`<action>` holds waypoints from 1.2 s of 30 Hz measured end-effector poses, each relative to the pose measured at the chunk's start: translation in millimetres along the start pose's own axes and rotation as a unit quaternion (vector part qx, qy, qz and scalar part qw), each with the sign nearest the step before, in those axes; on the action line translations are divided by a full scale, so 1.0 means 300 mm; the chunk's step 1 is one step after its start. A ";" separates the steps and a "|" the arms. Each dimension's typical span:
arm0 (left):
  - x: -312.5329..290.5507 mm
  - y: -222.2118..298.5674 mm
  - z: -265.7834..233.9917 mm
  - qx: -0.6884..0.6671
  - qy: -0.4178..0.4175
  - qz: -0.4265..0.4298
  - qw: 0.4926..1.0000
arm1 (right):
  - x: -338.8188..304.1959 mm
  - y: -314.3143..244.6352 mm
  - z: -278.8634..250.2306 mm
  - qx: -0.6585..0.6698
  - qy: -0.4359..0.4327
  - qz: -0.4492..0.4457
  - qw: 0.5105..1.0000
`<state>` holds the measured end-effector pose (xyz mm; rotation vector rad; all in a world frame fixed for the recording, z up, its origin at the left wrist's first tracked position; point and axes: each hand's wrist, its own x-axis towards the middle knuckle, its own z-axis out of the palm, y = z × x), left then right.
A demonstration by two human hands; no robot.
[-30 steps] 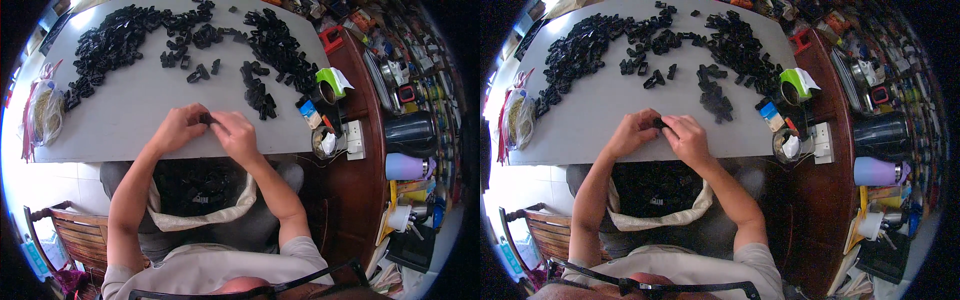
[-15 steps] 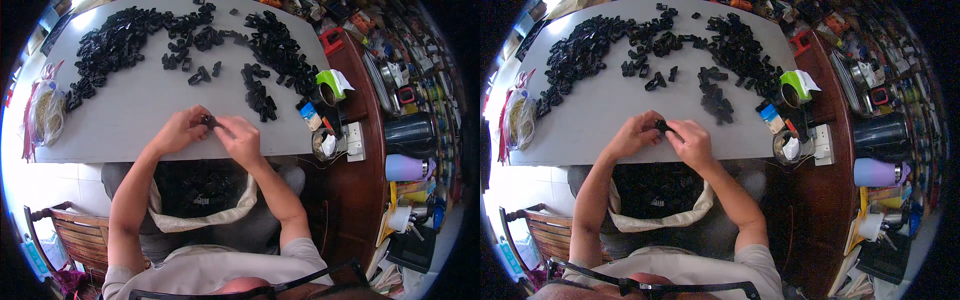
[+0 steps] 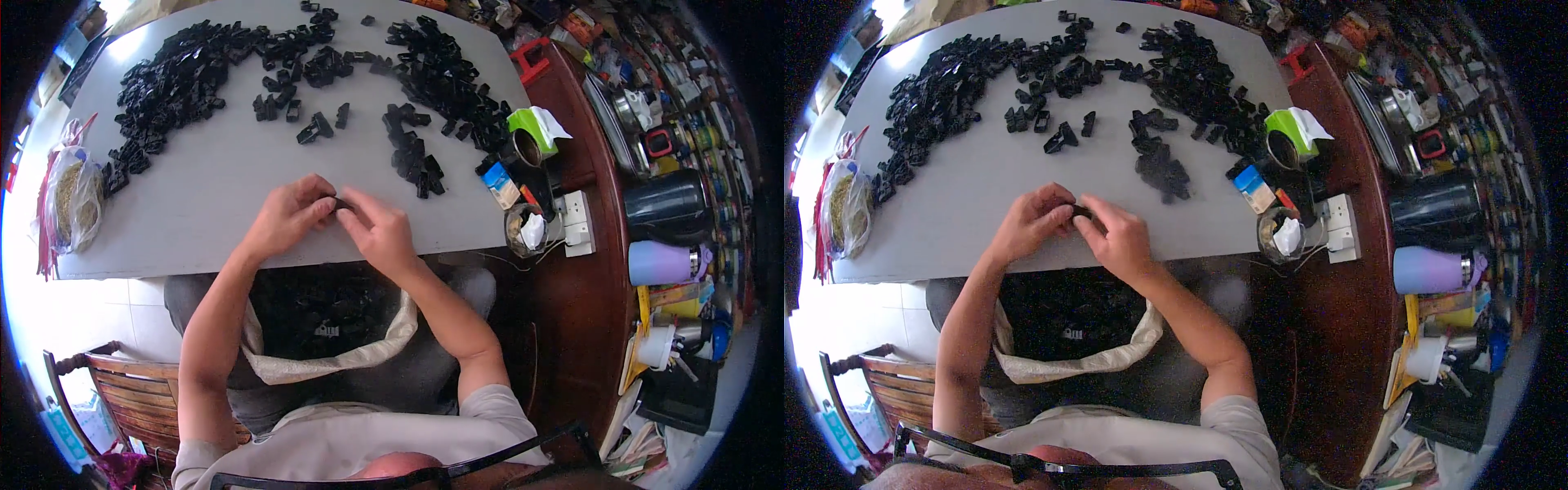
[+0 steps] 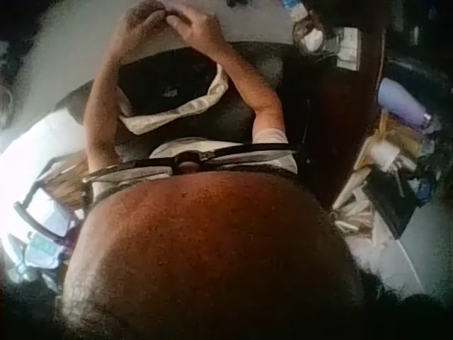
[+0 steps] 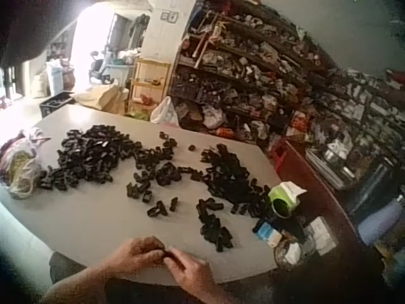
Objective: The person sorts small black plastic components by hand from a table into a white bag.
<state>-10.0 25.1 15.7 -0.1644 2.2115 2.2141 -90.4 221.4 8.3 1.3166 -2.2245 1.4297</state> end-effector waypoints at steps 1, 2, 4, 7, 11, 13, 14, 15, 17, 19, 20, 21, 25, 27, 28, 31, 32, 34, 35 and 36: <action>-0.003 -0.001 -0.002 -0.001 0.005 0.010 1.000 | 0.008 -0.013 -0.008 0.048 -0.042 0.089 0.994; -0.004 -0.007 -0.004 0.001 0.002 0.011 1.000 | 0.014 -0.019 -0.015 0.096 -0.083 0.176 0.976; -0.005 -0.017 -0.001 -0.035 -0.023 0.038 0.998 | 0.021 -0.011 -0.025 0.121 -0.119 0.193 0.966; -0.014 0.026 0.010 0.012 -0.018 0.003 1.000 | 0.023 -0.001 -0.050 0.148 -0.165 0.215 0.951; 0.024 0.110 0.003 0.232 -0.012 -0.021 0.972 | 0.031 0.020 -0.150 0.109 -0.342 0.166 0.918; 0.089 0.068 -0.027 0.373 0.208 0.062 0.902 | 0.060 -0.014 -0.183 0.084 -0.387 0.171 0.902; 0.124 0.041 -0.050 0.375 0.213 0.063 0.900 | 0.078 -0.032 -0.199 0.054 -0.430 0.179 0.883; 0.157 0.011 -0.082 0.410 0.260 0.101 0.868 | 0.082 -0.026 -0.200 0.054 -0.432 0.173 0.883; 0.193 0.007 -0.094 0.438 0.304 0.143 0.834 | 0.072 0.011 -0.219 -0.175 -0.169 0.227 0.943; 0.202 0.007 -0.095 0.484 0.238 0.109 0.835 | 0.083 0.059 -0.231 -0.258 -0.075 0.235 0.934; 0.202 0.013 -0.090 0.481 0.238 0.110 0.837 | 0.082 0.080 -0.234 -0.335 0.021 0.241 0.911; 0.201 0.019 -0.086 0.483 0.220 0.090 0.842 | 0.070 0.103 -0.232 -0.338 0.020 0.240 0.910; 0.179 0.015 -0.097 0.426 0.226 0.116 0.868 | 0.066 0.123 -0.210 -0.377 -0.033 0.246 0.892; 0.147 0.035 -0.073 0.402 0.216 0.081 0.886 | 0.059 0.124 -0.206 -0.358 -0.052 0.255 0.897; 0.123 0.062 -0.049 0.380 0.202 0.047 0.901 | 0.051 0.133 -0.205 -0.333 -0.047 0.252 0.907; 0.055 0.060 0.006 0.379 0.162 0.076 0.908 | 0.041 0.105 -0.194 -0.289 -0.053 0.246 0.924; 0.032 0.043 0.017 0.377 0.164 0.072 0.909 | 0.041 0.095 -0.188 -0.267 -0.058 0.241 0.931; -0.002 0.015 0.035 0.317 0.113 0.118 0.934 | 0.035 0.099 -0.182 -0.241 -0.069 0.227 0.941; -0.006 0.013 0.037 0.316 0.113 0.115 0.935 | 0.032 0.099 -0.179 -0.213 -0.074 0.212 0.951; -0.004 0.016 0.041 0.311 0.105 0.106 0.939 | 0.029 0.097 -0.175 -0.213 -0.077 0.214 0.950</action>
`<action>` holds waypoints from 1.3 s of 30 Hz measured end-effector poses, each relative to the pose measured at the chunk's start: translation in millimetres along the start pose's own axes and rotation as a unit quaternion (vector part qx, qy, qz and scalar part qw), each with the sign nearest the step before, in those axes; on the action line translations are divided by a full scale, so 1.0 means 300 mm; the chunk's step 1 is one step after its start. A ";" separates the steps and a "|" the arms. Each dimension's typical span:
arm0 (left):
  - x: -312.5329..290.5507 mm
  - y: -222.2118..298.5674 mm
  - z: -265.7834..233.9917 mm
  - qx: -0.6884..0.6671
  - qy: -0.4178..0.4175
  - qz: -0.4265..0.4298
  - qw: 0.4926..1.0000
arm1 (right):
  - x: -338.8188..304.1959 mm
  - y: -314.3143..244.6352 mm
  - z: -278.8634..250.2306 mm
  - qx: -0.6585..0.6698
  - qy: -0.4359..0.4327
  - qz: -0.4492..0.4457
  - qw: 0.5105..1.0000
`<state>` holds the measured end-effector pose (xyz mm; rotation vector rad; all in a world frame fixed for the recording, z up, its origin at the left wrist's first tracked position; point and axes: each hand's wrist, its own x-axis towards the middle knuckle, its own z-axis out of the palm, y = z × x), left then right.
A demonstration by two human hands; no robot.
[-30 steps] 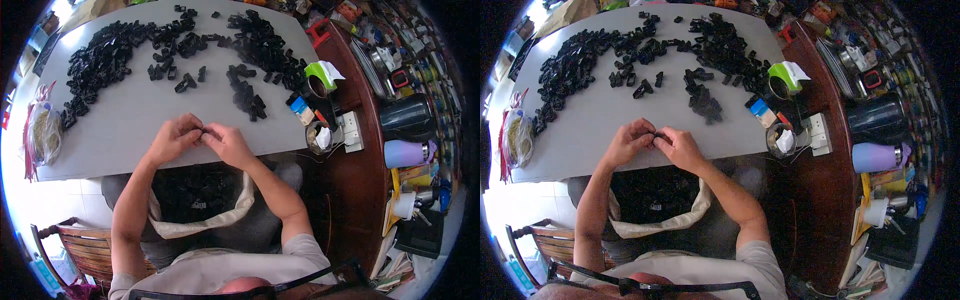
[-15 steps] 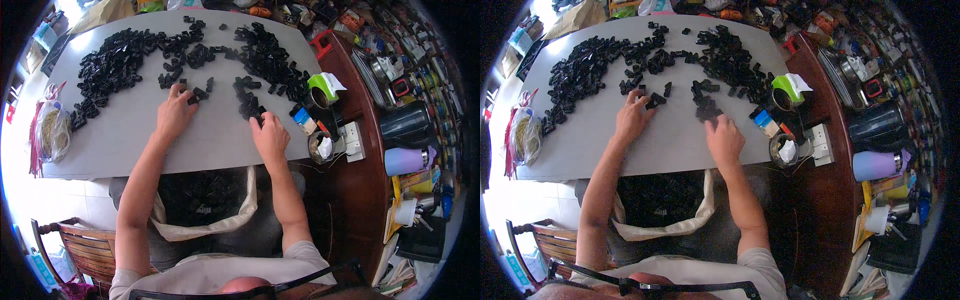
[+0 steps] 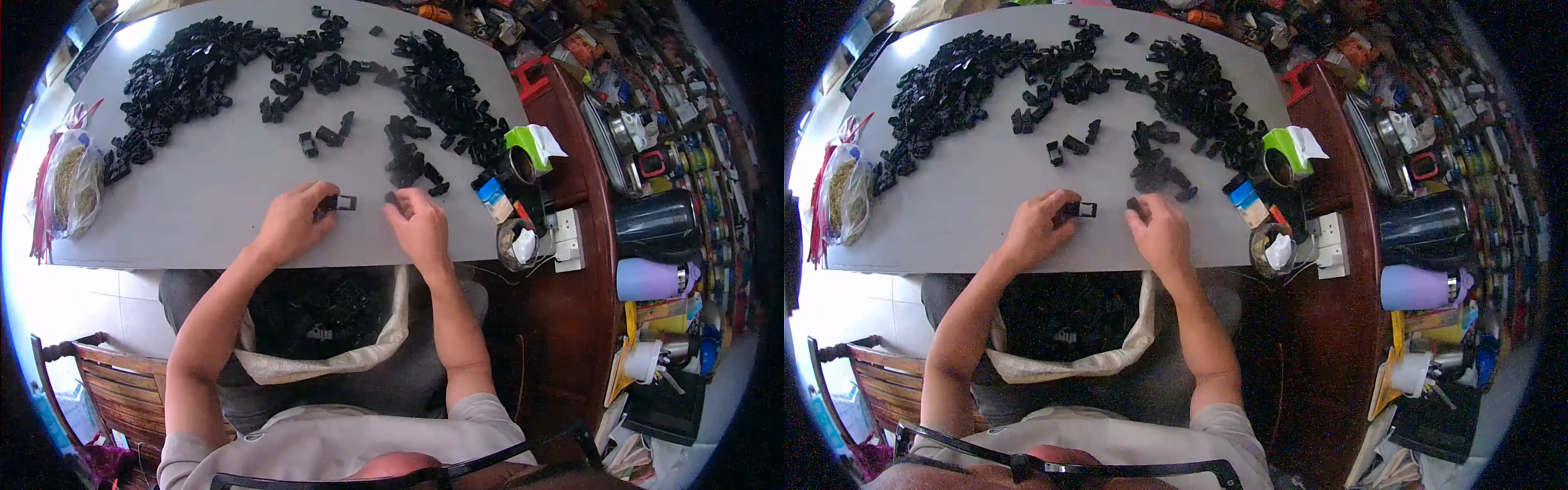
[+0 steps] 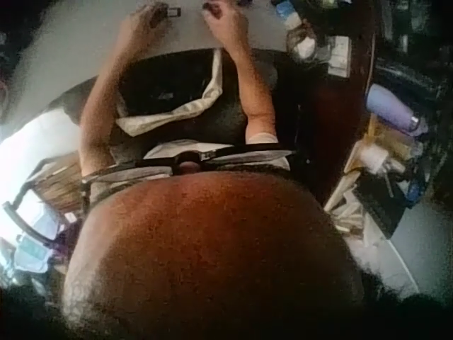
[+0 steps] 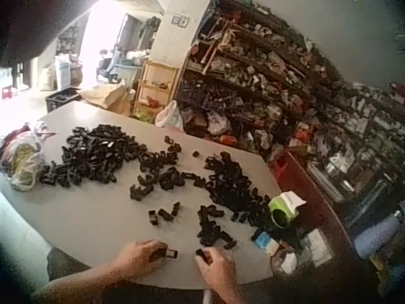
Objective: The person sorts small black plastic components by hand from a table into a white bag.
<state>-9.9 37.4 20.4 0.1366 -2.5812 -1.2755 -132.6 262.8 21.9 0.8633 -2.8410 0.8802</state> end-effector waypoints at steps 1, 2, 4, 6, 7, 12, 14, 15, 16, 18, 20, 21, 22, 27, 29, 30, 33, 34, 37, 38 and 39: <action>0.003 0.004 -0.001 -0.005 -0.010 -0.006 1.000 | -0.001 -0.011 0.000 0.086 0.021 -0.015 0.996; 0.005 0.005 -0.004 -0.006 -0.011 -0.009 1.000 | -0.002 -0.025 0.000 0.171 0.042 -0.029 0.984; 0.008 0.008 -0.008 -0.047 -0.058 -0.055 0.996 | -0.022 -0.069 -0.012 0.200 0.027 -0.075 0.977; 0.006 0.006 -0.006 -0.064 -0.070 -0.044 0.995 | -0.034 -0.091 0.000 0.228 0.013 -0.119 0.966; 0.004 0.007 -0.004 -0.080 -0.080 -0.032 0.993 | -0.037 -0.096 0.011 0.223 0.016 -0.161 0.961; -0.001 -0.007 0.012 -0.181 -0.091 -0.035 0.979 | -0.035 -0.104 0.045 0.155 0.044 -0.251 0.954; 0.005 -0.005 0.004 -0.247 -0.085 -0.032 0.965 | -0.031 -0.104 0.043 0.150 0.051 -0.255 0.954; 0.010 -0.004 -0.009 -0.271 -0.115 -0.060 0.954 | -0.031 -0.104 0.043 0.145 0.060 -0.260 0.953; 0.014 0.000 -0.019 -0.295 -0.144 -0.087 0.940 | -0.031 -0.105 0.046 0.145 0.058 -0.259 0.953; 0.015 -0.024 -0.010 -0.325 -0.145 -0.101 0.929 | -0.033 -0.109 0.052 0.139 0.072 -0.268 0.951; 0.013 -0.038 0.002 -0.354 -0.147 -0.113 0.917 | -0.043 -0.124 0.070 0.131 0.080 -0.267 0.951; 0.008 -0.038 0.005 -0.335 -0.135 -0.092 0.928 | -0.048 -0.131 0.075 0.124 0.089 -0.267 0.952; 0.009 -0.033 0.006 -0.317 -0.124 -0.069 0.938 | -0.049 -0.127 0.074 0.123 0.091 -0.267 0.951; 0.009 -0.005 0.001 -0.305 -0.111 -0.102 0.940 | -0.068 -0.160 0.065 0.258 0.024 -0.107 0.960; 0.008 -0.002 0.004 -0.332 -0.106 -0.086 0.933 | -0.059 -0.124 0.062 0.310 -0.058 -0.057 0.947; 0.008 -0.004 0.002 -0.339 -0.120 -0.076 0.930 | -0.056 -0.107 0.059 0.358 -0.143 -0.006 0.923; 0.003 -0.025 0.013 -0.325 -0.135 -0.066 0.934 | -0.048 -0.108 0.044 0.329 -0.218 0.045 0.918; 0.004 -0.019 0.015 -0.307 -0.141 -0.066 0.939 | -0.049 -0.111 0.039 0.330 -0.216 0.046 0.918; 0.016 0.008 0.003 -0.101 -0.093 0.068 0.988 | -0.049 -0.098 0.025 0.324 -0.197 0.057 0.923; 0.025 0.020 -0.008 -0.101 -0.095 0.072 0.988 | -0.046 -0.068 0.020 0.326 -0.240 0.024 0.914; 0.037 0.027 -0.022 -0.040 -0.057 0.032 0.997 | -0.045 -0.042 0.011 0.327 -0.281 -0.008 0.902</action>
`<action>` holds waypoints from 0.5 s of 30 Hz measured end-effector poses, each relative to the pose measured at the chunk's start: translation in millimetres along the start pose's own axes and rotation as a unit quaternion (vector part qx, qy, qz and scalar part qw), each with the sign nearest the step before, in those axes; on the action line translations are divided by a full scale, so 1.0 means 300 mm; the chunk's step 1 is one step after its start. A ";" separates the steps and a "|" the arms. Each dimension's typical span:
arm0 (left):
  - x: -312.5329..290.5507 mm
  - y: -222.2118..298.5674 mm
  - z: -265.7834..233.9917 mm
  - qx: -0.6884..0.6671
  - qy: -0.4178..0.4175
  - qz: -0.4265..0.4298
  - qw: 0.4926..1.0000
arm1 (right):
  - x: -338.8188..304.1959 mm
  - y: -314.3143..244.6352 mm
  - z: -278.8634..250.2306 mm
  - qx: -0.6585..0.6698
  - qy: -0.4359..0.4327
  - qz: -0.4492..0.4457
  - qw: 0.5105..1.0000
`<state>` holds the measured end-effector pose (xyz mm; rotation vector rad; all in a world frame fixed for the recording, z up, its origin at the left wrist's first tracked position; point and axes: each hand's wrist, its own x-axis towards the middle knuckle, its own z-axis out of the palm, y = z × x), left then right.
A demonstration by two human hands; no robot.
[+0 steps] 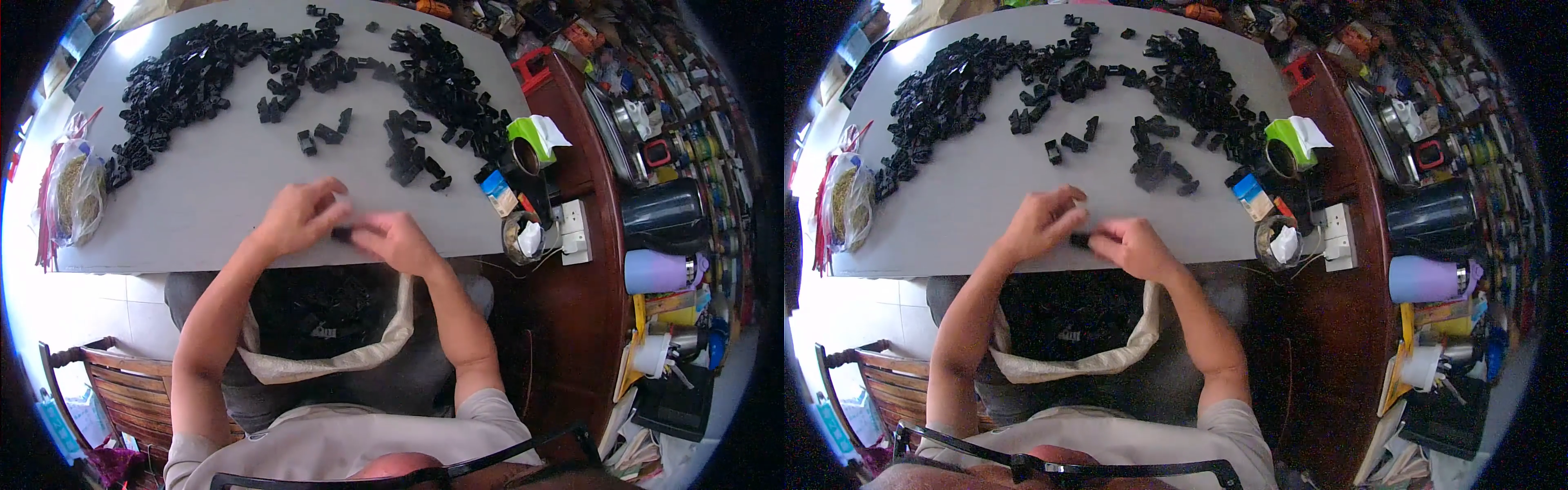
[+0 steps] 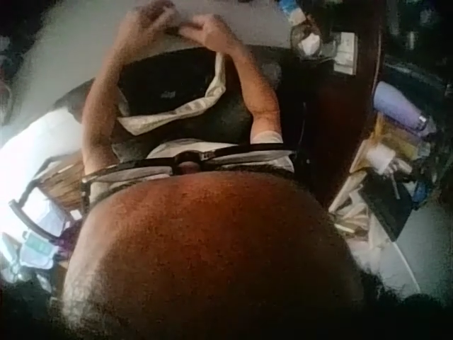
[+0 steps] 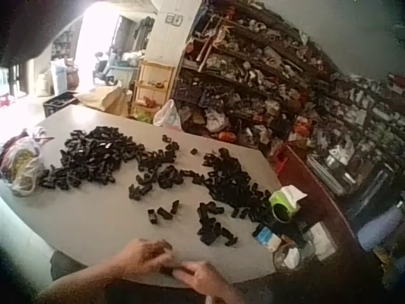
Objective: The person sorts small black plastic components by hand from a table into a white bag.
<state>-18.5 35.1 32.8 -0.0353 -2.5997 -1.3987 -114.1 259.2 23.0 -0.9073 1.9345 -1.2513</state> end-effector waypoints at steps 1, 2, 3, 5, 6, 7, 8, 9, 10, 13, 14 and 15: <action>0.003 -0.006 -0.020 0.063 0.041 -0.046 0.996 | -0.005 -0.022 -0.006 0.001 -0.002 -0.002 1.000; 0.017 -0.031 -0.031 0.065 0.043 -0.047 0.996 | -0.015 -0.047 -0.010 -0.046 -0.053 -0.032 0.997; 0.039 -0.073 -0.038 0.212 0.124 -0.018 0.969 | -0.018 -0.067 -0.010 -0.092 -0.104 -0.062 0.988; 0.072 -0.147 -0.041 0.351 0.203 0.016 0.914 | -0.011 -0.051 -0.026 -0.124 -0.046 -0.035 0.991; 0.078 -0.185 -0.046 0.395 0.193 0.034 0.898 | 0.009 -0.005 -0.041 -0.239 0.111 -0.065 0.962; 0.081 -0.207 -0.043 0.437 0.181 0.051 0.879 | 0.031 0.031 -0.057 -0.344 0.263 -0.092 0.897; 0.085 -0.194 -0.042 0.435 0.180 0.053 0.881 | 0.045 0.041 -0.076 -0.346 0.264 -0.090 0.896; 0.083 -0.182 -0.043 0.410 0.150 0.037 0.899 | 0.058 0.050 -0.096 -0.389 0.326 -0.114 0.854; 0.077 -0.167 -0.048 0.386 0.120 0.021 0.914 | 0.066 0.057 -0.107 -0.429 0.383 -0.139 0.806; 0.062 -0.136 -0.046 0.383 0.136 0.030 0.913 | 0.067 0.074 -0.121 -0.468 0.350 -0.108 0.804; 0.055 -0.136 -0.044 0.383 0.136 0.029 0.913 | 0.066 0.076 -0.122 -0.468 0.350 -0.109 0.805; 0.049 -0.137 -0.040 0.358 0.134 0.034 0.923 | 0.064 0.078 -0.123 -0.449 0.348 -0.098 0.817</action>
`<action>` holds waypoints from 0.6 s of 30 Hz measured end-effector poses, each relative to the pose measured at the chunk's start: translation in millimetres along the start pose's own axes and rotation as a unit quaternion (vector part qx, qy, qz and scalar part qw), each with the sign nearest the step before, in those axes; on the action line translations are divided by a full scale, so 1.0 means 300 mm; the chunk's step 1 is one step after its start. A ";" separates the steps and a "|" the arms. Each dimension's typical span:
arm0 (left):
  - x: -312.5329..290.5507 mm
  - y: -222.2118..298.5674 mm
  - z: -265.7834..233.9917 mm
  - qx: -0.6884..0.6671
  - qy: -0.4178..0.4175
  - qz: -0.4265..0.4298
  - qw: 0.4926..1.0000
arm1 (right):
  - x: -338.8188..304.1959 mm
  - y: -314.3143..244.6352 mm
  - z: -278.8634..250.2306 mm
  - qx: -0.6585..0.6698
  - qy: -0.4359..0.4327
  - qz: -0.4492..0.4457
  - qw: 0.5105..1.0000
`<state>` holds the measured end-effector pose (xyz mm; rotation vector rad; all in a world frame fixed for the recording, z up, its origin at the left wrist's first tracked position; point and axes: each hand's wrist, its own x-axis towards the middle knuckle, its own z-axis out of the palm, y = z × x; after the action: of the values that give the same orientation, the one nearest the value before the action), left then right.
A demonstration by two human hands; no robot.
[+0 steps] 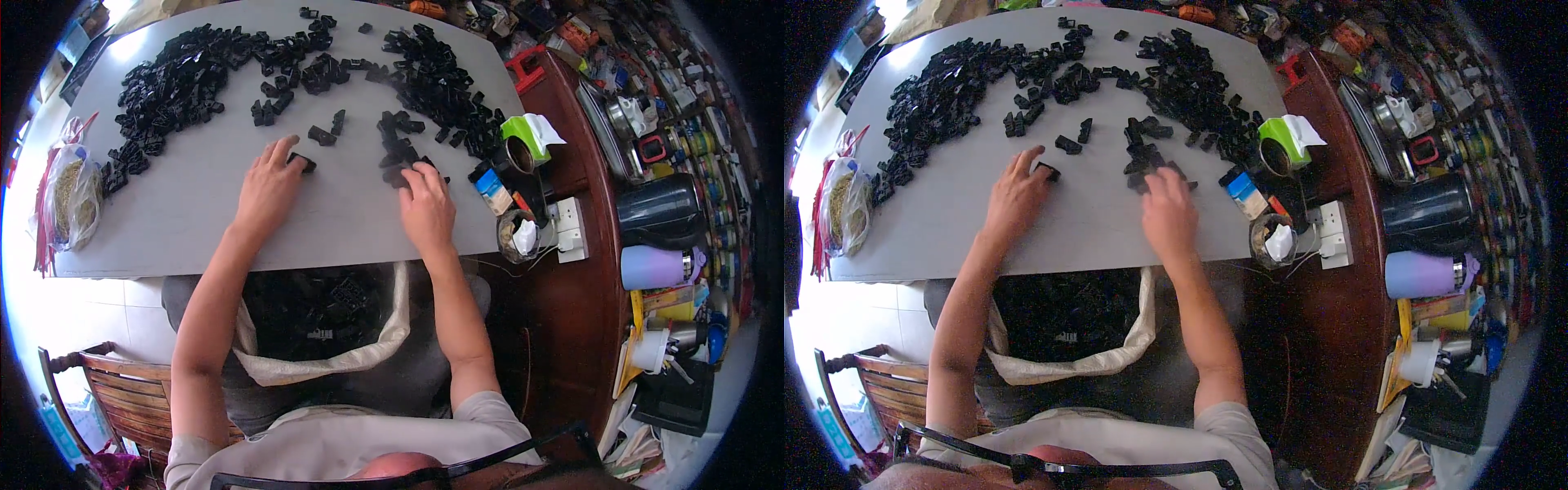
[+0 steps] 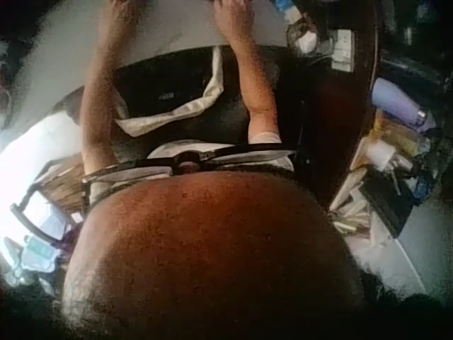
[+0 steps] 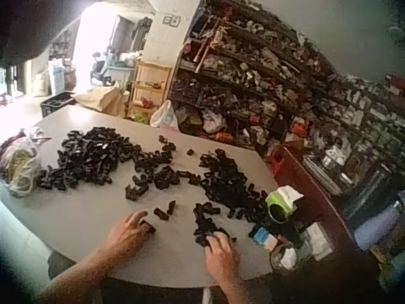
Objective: The person sorts small black plastic components by hand from a table into a white bag.
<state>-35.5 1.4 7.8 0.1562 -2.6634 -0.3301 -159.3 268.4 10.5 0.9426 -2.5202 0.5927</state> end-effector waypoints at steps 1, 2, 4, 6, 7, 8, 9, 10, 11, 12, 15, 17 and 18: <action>-0.009 -0.001 0.000 -0.027 0.000 0.000 1.000 | -0.001 -0.005 -0.001 0.018 -0.010 0.014 1.000; -0.017 -0.004 -0.002 -0.026 0.000 -0.002 1.000 | -0.003 -0.012 -0.002 0.019 -0.011 0.012 1.000; -0.018 0.007 -0.021 -0.080 -0.034 0.037 0.996 | -0.010 -0.024 -0.013 0.055 -0.085 0.041 0.994; -0.006 0.050 -0.047 -0.137 -0.069 -0.010 0.988 | -0.014 -0.039 -0.018 0.130 -0.072 0.060 0.987; -0.004 0.072 -0.065 -0.193 -0.103 -0.059 0.974 | -0.011 -0.063 -0.026 0.206 -0.060 0.079 0.973; -0.012 0.080 -0.061 -0.192 -0.103 -0.061 0.974 | -0.010 -0.084 -0.039 0.207 -0.061 0.078 0.973; -0.022 0.086 -0.051 -0.244 -0.084 -0.068 0.964 | -0.011 -0.106 -0.055 0.272 -0.066 0.076 0.957; -0.028 0.091 -0.047 -0.296 -0.064 -0.073 0.950 | -0.012 -0.126 -0.070 0.334 -0.069 0.074 0.937; -0.033 0.092 -0.048 -0.297 -0.065 -0.073 0.950 | -0.018 -0.137 -0.070 0.333 -0.069 0.074 0.937; -0.036 0.092 -0.050 -0.302 -0.089 -0.048 0.948 | -0.024 -0.149 -0.068 0.385 -0.074 0.063 0.918; -0.046 0.102 -0.037 -0.333 -0.108 -0.005 0.937 | -0.052 -0.187 -0.049 0.445 -0.066 0.042 0.892; -0.052 0.111 -0.038 -0.357 -0.102 0.010 0.928 | -0.058 -0.229 -0.055 0.456 -0.060 0.037 0.887; -0.054 0.115 -0.043 -0.397 -0.141 -0.029 0.906 | -0.053 -0.226 -0.053 0.457 -0.061 0.037 0.887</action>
<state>-17.3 34.7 21.1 -0.0803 -2.5551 -1.5093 -98.5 238.3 33.1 1.1810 -2.3423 1.8890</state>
